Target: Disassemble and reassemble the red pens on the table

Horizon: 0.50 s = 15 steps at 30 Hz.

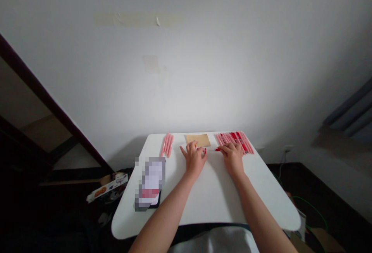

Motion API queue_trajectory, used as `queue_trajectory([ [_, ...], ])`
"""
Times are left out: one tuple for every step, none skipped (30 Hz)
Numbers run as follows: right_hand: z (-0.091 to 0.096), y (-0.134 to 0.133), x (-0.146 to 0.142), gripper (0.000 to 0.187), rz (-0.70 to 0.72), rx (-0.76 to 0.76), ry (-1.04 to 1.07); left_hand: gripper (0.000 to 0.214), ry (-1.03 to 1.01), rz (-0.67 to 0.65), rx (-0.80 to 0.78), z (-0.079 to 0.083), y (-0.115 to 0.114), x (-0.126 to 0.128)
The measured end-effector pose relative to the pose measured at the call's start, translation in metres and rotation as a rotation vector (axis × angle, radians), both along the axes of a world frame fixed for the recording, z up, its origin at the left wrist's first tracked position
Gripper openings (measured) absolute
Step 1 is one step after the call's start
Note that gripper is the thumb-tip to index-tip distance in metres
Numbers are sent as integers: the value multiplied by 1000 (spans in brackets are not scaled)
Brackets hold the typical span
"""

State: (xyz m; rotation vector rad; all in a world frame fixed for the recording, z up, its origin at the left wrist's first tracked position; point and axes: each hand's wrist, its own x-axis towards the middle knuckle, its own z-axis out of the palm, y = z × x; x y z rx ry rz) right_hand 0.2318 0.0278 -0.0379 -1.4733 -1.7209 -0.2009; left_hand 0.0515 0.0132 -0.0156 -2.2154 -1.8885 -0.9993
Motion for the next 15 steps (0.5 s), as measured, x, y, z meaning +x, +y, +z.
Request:
queue_trajectory([
  [0,0,0,18,11,-3,-18,12,-10,-7,-5,0,0,0],
  [1,-1,0,18,21,-6,-36,12,-16,-15,-8,0,0,0],
  [1,-1,0,18,32,-9,-51,13,-20,-22,-10,0,0,0],
  [2,-1,1,17,41,-11,-63,13,-22,-28,-12,0,0,0],
  [2,-2,1,17,49,-13,-71,14,-22,-32,-17,0,0,0],
  [3,-2,2,17,52,-15,-76,14,-22,-35,-24,1,0,0],
  [4,-3,3,17,53,-16,-79,13,-19,-38,-33,1,0,1],
  [5,-3,3,17,53,-19,-82,13,-14,-44,-43,2,0,1],
  [6,-4,4,17,50,-22,-85,13,-9,-52,-49,3,0,1],
  [6,-5,4,18,46,-25,-87,12,-2,-63,-51,3,0,1],
  [7,-5,4,18,43,-27,-90,12,3,-71,-49,4,0,2],
  [7,-6,4,18,40,-29,-93,11,7,-79,-43,4,-1,2],
  [8,-6,4,18,37,-32,-95,10,10,-84,-37,4,-1,2],
  [8,-6,3,17,36,-34,-97,8,11,-85,-32,5,-1,2],
  [8,-7,3,17,36,-37,-100,8,12,-85,-31,5,-1,2],
])
